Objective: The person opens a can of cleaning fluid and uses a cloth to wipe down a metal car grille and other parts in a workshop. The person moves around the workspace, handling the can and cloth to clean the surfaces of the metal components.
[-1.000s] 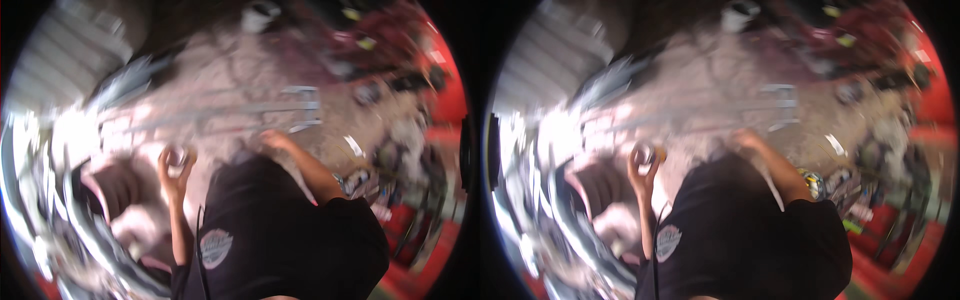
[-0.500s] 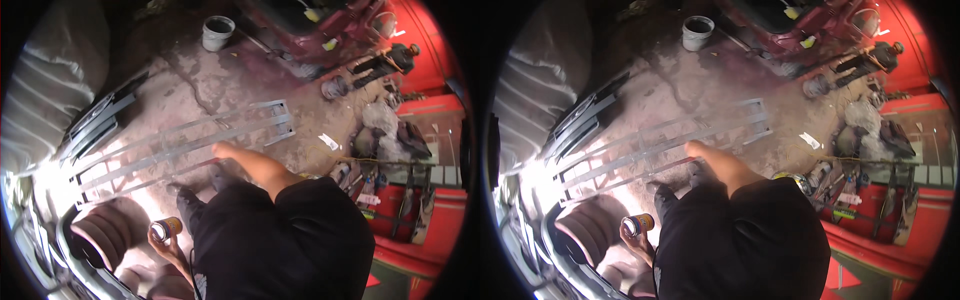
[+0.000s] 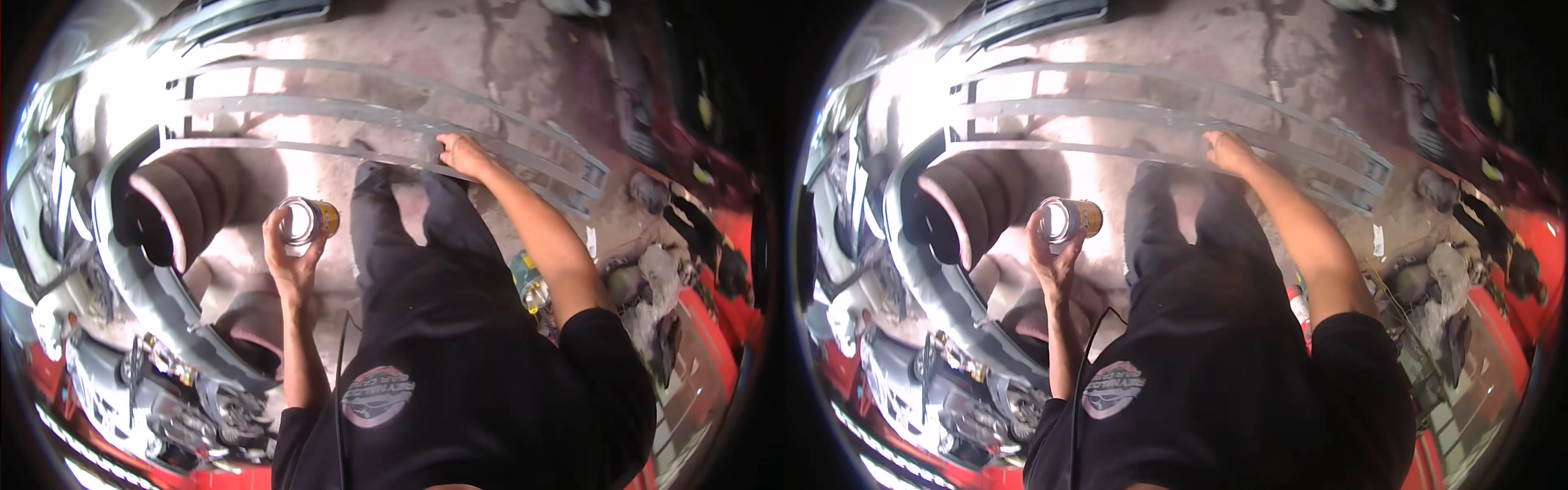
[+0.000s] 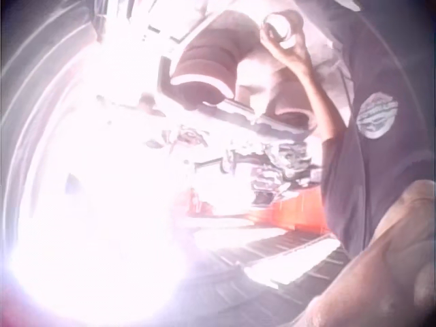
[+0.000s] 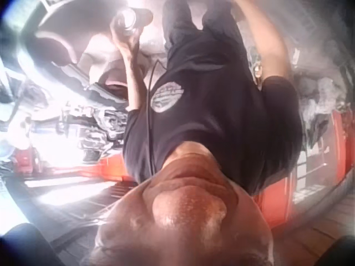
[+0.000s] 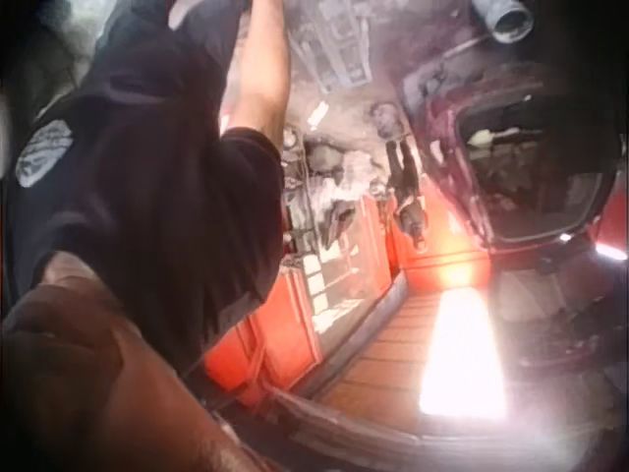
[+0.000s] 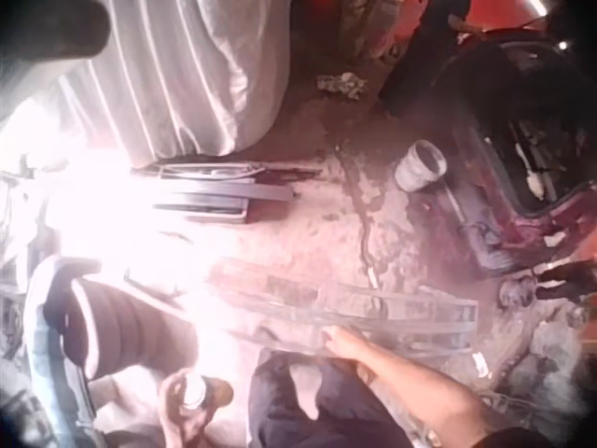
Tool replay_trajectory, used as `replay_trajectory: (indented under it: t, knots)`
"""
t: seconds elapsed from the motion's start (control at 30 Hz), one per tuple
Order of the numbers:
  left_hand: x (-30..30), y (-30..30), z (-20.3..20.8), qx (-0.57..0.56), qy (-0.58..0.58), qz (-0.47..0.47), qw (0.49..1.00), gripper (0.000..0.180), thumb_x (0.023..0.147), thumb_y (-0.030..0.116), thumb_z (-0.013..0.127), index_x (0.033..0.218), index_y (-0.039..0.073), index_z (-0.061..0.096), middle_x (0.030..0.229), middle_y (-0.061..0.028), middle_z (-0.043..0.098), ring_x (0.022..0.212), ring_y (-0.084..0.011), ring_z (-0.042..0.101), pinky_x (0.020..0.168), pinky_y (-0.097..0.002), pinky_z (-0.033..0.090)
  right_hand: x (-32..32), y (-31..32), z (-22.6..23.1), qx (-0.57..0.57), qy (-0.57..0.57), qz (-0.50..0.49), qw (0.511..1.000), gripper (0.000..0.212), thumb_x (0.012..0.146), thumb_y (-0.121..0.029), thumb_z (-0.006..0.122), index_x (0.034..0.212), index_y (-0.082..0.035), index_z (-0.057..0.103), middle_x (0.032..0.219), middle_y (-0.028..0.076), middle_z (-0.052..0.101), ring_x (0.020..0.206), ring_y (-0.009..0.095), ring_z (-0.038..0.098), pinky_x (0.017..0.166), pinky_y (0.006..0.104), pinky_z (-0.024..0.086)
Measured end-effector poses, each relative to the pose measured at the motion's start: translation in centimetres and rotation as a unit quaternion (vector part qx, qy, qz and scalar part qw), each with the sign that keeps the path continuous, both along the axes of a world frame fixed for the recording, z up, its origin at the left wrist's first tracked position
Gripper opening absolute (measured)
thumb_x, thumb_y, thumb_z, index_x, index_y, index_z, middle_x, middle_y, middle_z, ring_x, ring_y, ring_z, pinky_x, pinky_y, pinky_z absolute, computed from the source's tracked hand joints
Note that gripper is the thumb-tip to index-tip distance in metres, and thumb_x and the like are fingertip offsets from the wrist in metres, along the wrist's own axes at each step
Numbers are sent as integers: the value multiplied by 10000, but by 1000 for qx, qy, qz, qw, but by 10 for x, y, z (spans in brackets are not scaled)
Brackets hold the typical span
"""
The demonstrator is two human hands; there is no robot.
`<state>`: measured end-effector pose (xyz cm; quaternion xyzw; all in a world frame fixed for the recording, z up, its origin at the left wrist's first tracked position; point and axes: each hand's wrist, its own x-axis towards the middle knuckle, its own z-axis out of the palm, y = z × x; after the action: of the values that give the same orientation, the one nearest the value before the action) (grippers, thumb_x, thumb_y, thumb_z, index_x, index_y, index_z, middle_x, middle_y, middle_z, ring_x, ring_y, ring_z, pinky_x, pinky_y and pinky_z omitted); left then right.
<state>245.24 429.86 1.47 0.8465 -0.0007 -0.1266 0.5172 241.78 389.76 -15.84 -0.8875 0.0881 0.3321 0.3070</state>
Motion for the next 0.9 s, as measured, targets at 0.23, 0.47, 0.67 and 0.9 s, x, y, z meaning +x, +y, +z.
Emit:
replay_trajectory:
  t: [0.23, 0.47, 0.67, 0.9]
  knots:
    - [-34, 27, -27, 50, 72, 83, 993, 688, 749, 131, 892, 1342, 23, 561, 1263, -183, 605, 1194, -327, 606, 1054, -449, 490, 90, 47, -133, -54, -58, 130, 988, 909, 809, -365, 846, 1562, -106, 407, 1381, 258, 623, 1287, 406, 596, 1107, 547, 428]
    - [-88, -4, -17, 97, 177, 137, 970, 731, 760, 207, 892, 1374, 37, 533, 1317, -177, 594, 1231, -327, 592, 1039, -461, 497, 108, 33, -181, 124, 83, 73, 986, 890, 729, -357, 872, 1479, -70, 489, 1231, 282, 694, 1151, 428, 676, 959, 477, 538]
    - [-88, -15, -17, 86, 164, 125, 975, 738, 675, 91, 871, 1342, 48, 559, 1339, -167, 582, 1274, -307, 578, 1081, -418, 475, 97, 54, -160, 21, -12, 85, 996, 905, 747, -310, 825, 1529, -106, 416, 1194, 270, 709, 1107, 437, 690, 945, 502, 548]
    - [-107, 0, -14, 49, 100, 130, 985, 787, 741, 193, 899, 1412, 38, 519, 1352, -140, 561, 1283, -275, 549, 1114, -419, 428, 106, 53, -149, 0, 86, 74, 994, 794, 796, -255, 759, 1496, -65, 437, 1165, 307, 700, 1083, 479, 683, 931, 530, 545]
